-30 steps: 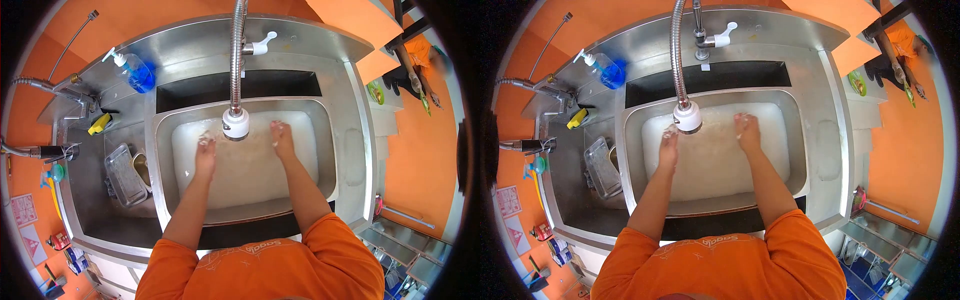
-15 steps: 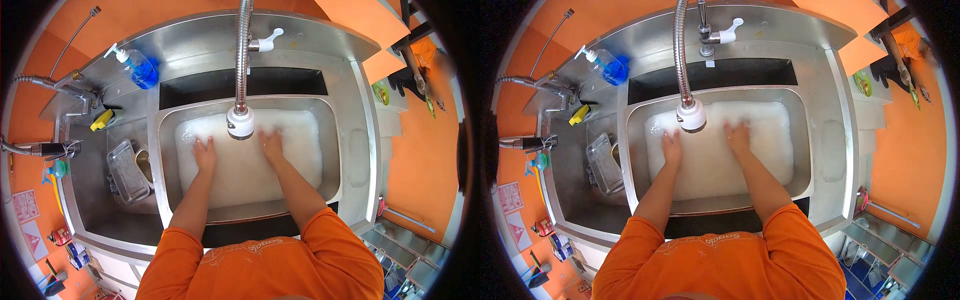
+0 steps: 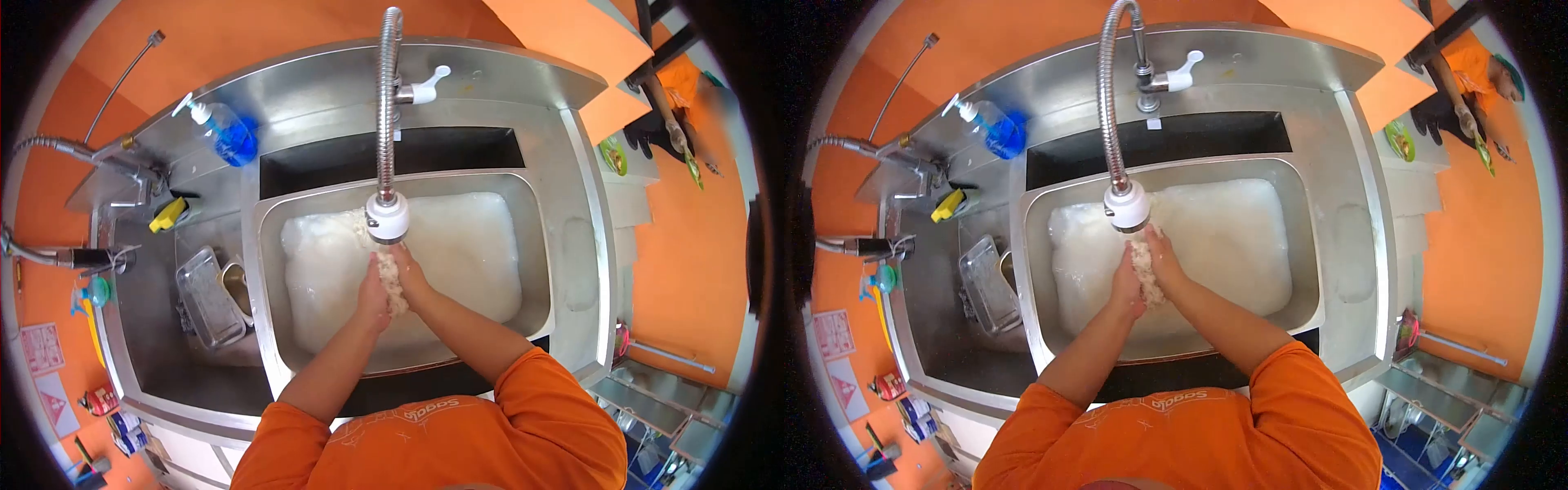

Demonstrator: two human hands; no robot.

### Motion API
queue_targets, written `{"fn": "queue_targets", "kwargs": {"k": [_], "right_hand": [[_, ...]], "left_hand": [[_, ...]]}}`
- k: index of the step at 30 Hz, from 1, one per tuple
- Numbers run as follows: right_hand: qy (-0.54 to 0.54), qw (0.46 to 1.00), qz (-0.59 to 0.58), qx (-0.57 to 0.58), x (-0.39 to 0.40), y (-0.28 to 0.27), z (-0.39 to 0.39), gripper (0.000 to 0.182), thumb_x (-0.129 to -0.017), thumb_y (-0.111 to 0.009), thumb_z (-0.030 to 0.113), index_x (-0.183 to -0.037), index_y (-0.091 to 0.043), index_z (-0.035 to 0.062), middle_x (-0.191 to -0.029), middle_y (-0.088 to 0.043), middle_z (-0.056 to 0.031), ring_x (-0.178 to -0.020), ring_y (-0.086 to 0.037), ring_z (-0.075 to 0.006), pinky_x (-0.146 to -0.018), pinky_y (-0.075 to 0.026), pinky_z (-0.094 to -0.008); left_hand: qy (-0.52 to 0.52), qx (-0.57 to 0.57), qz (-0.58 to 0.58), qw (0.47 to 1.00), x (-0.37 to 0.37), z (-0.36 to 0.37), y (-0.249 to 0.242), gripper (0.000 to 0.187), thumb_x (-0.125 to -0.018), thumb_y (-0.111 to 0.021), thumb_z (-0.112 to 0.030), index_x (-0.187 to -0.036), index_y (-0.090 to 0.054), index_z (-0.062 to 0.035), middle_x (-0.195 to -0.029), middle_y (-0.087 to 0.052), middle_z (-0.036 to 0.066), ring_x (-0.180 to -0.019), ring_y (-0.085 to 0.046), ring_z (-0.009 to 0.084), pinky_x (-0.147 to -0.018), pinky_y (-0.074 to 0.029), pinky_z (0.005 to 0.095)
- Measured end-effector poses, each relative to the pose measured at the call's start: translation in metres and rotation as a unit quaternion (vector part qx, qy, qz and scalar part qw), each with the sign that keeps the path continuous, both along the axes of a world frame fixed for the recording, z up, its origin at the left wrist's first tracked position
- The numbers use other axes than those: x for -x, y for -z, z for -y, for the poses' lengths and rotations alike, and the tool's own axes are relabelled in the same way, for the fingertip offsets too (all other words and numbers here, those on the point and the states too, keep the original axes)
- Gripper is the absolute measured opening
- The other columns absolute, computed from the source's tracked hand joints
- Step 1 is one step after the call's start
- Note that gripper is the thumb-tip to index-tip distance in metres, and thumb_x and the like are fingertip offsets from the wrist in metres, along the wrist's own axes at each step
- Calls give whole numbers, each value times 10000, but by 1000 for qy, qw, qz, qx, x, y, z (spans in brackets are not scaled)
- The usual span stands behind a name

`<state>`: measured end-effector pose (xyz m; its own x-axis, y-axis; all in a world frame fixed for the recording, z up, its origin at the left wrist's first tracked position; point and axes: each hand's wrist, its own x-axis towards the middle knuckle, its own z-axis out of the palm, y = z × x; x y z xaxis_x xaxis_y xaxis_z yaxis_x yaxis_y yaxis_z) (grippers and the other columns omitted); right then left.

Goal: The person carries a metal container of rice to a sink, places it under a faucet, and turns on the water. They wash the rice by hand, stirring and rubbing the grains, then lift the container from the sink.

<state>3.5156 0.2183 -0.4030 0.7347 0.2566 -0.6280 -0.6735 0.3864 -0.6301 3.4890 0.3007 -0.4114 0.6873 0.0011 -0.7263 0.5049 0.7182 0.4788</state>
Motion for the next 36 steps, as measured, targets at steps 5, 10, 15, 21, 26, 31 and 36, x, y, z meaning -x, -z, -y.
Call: {"fn": "queue_targets", "kwargs": {"k": [5, 10, 15, 21, 26, 31, 36], "right_hand": [[-38, 993, 39, 102, 27, 10, -11, 758, -791, -429, 562, -1261, -221, 4, -1171, -407, -142, -1064, -424, -223, -880, -358, -321], [-14, 999, -52, 3, 20, -2, 2, 760, -793, -428, 561, -1278, -224, 13, -1207, -387, -150, -1112, -379, -226, -912, -317, -315], [-124, 975, 95, 158, 9, -1, 23, 620, -809, -451, 509, -1196, -390, 30, -1148, -456, -121, -977, -478, -203, -818, -389, -304], [-453, 564, 411, 555, -30, 38, 94, 448, -797, -487, 417, -1115, -495, 102, -1187, -433, -136, -1077, -431, -274, -881, -355, -363], [-409, 580, 205, 674, -27, 21, 141, 438, -809, -458, 402, -1143, -474, 118, -1228, -394, -139, -1100, -413, -299, -877, -354, -471], [-503, 530, 143, 667, 0, 53, 185, 448, -834, -396, 404, -1146, -446, 86, -1159, -442, -179, -1067, -432, -331, -886, -358, -432], [-700, 494, 211, 472, 10, 52, 172, 476, -867, -326, 375, -1135, -424, -6, -962, -539, -244, -864, -533, -362, -788, -419, -400]], "left_hand": [[7, 104, 30, 994, 0, -3, -4, 437, -859, -393, -435, -1100, -485, -82, -1009, -554, 61, -897, -541, 194, -779, -432, 309], [42, 45, -23, 998, -2, 13, -29, 400, -864, -404, -391, -1091, -477, -69, -958, -553, 71, -870, -541, 196, -741, -447, 316], [115, -61, 79, 988, -8, -7, -6, 384, -859, -428, -362, -1104, -483, -71, -982, -538, 66, -871, -536, 179, -740, -443, 309], [427, -701, 267, 505, -7, -71, 37, 476, -800, -496, -322, -1193, -414, -66, -1152, -465, 155, -1076, -438, 282, -855, -394, 398], [578, -646, 87, 492, 6, -104, 5, 560, -767, -521, -340, -1240, -363, -85, -1296, -285, 200, -1181, -296, 368, -938, -298, 466], [615, -621, 41, 485, 23, -107, 38, 659, -764, -502, -393, -1271, -288, -29, -1298, -261, 248, -1184, -288, 402, -982, -239, 456], [679, -438, -50, 587, 28, -106, 39, 829, -773, -427, -527, -1281, -167, 75, -1310, -228, 274, -1226, -229, 381, -1002, -210, 404]]}}
